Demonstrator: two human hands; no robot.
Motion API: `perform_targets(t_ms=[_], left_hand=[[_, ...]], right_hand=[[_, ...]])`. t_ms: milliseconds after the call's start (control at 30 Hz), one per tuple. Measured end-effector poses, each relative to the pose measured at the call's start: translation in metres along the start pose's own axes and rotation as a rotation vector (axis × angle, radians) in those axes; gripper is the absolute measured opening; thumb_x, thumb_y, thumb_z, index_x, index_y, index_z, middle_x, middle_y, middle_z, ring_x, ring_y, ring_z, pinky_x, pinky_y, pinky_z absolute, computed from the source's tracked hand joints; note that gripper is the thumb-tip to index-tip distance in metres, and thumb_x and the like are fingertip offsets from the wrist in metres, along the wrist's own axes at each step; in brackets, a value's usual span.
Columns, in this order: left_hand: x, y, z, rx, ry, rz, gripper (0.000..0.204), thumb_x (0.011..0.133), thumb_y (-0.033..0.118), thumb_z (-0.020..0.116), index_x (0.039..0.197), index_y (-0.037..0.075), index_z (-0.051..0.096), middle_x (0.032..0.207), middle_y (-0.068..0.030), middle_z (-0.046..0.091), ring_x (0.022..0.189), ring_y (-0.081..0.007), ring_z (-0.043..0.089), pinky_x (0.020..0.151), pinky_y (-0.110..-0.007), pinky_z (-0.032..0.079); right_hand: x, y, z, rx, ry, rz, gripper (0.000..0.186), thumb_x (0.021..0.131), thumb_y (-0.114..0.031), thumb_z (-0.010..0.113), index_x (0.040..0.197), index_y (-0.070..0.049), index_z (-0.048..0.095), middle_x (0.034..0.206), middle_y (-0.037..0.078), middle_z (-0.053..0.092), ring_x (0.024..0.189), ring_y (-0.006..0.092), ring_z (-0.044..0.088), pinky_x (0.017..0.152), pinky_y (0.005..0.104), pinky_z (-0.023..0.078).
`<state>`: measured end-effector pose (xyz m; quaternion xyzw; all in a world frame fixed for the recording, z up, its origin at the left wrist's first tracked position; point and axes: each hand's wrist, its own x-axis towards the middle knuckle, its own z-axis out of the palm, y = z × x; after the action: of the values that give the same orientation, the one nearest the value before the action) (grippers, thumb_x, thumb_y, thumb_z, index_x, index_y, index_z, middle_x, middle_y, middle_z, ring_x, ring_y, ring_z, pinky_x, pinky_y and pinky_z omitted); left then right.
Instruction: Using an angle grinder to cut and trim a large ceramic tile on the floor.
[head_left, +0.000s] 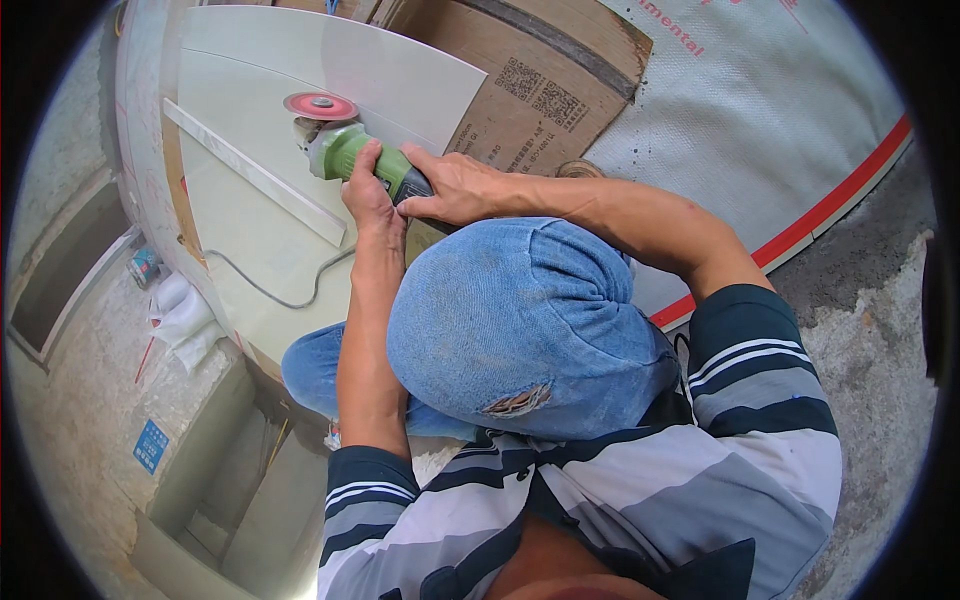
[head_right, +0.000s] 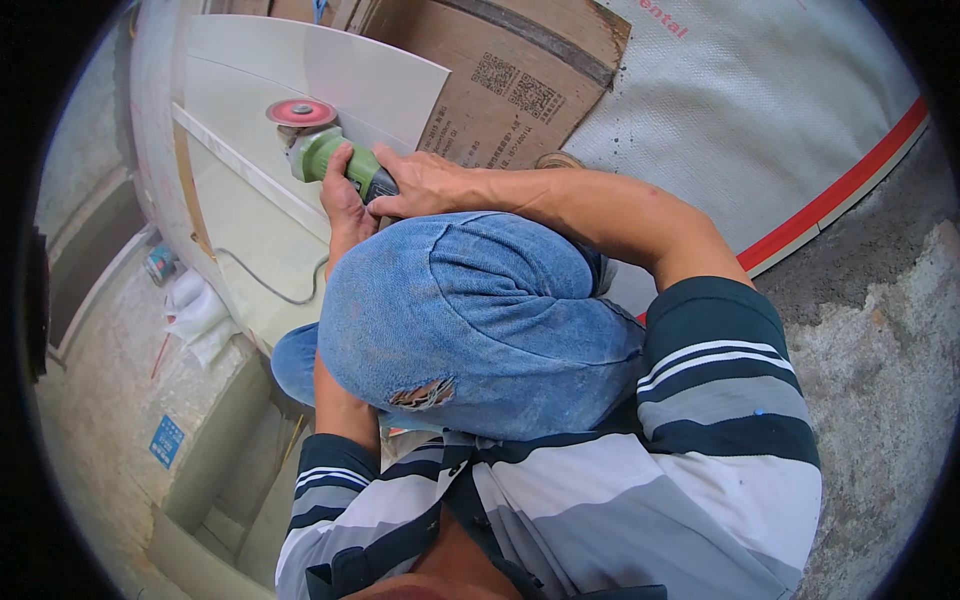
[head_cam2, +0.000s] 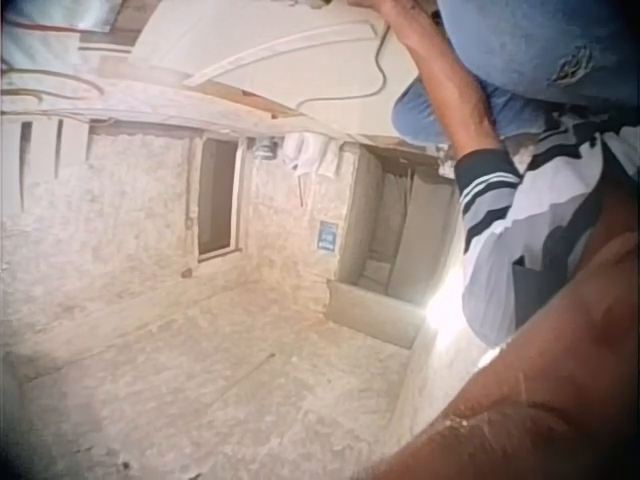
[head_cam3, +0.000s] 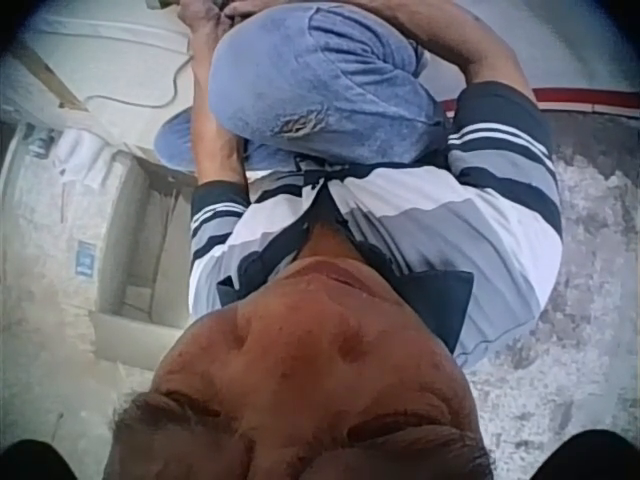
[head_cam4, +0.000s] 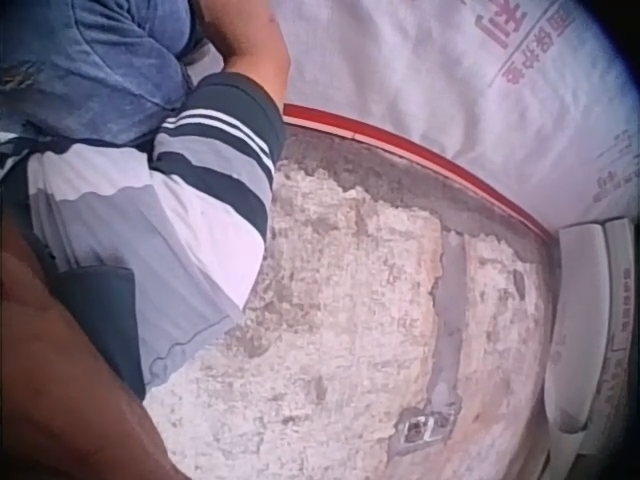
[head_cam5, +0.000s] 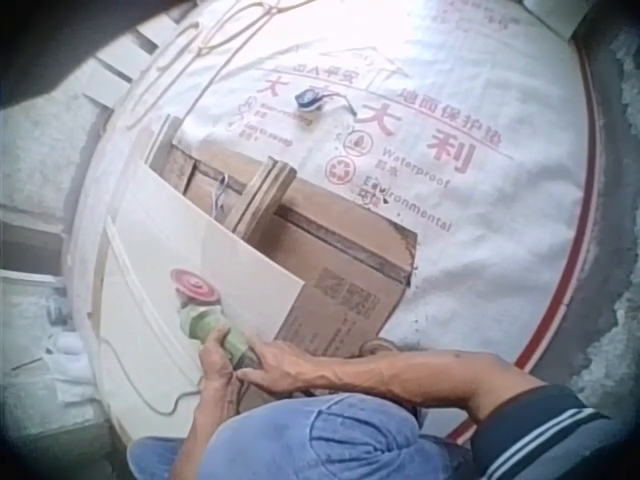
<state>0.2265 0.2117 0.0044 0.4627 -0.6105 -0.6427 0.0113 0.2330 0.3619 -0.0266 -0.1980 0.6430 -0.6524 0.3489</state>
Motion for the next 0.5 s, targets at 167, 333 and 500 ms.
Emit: perform_targets(t_ms=[167,333,500], left_hand=[[0.002,-0.005,-0.002,-0.015,0.005,-0.027,0.02,0.078,0.014,0.069,0.088,-0.001,0.06,0.082,-0.0055,0.06,0.068,-0.0168,0.061,0.06,-0.031,0.052],[-0.001,-0.009,-0.003,0.006,0.028,-0.029,0.021,0.078,0.014,0.069,0.089,-0.001,0.059,0.082,-0.0057,0.06,0.067,-0.017,0.061,0.06,-0.031,0.052],[-0.008,-0.009,0.0,-0.003,-0.004,-0.017,0.022,0.078,0.015,0.069,0.09,-0.001,0.059,0.082,-0.006,0.061,0.067,-0.0171,0.061,0.06,-0.031,0.052]], right_hand=[[-0.004,0.004,0.0,0.009,-0.002,-0.013,0.075,0.081,-0.039,0.063,0.133,0.002,0.028,0.094,0.036,0.059,0.09,0.0491,0.058,0.079,0.0488,0.047],[-0.008,0.004,-0.001,0.008,0.005,-0.012,0.073,0.081,-0.039,0.062,0.132,0.001,0.029,0.091,0.035,0.06,0.086,0.0489,0.059,0.075,0.0491,0.047],[-0.014,0.004,-0.003,0.042,-0.019,-0.004,0.073,0.081,-0.039,0.062,0.132,0.0,0.029,0.09,0.033,0.06,0.084,0.0474,0.06,0.074,0.0482,0.048]])
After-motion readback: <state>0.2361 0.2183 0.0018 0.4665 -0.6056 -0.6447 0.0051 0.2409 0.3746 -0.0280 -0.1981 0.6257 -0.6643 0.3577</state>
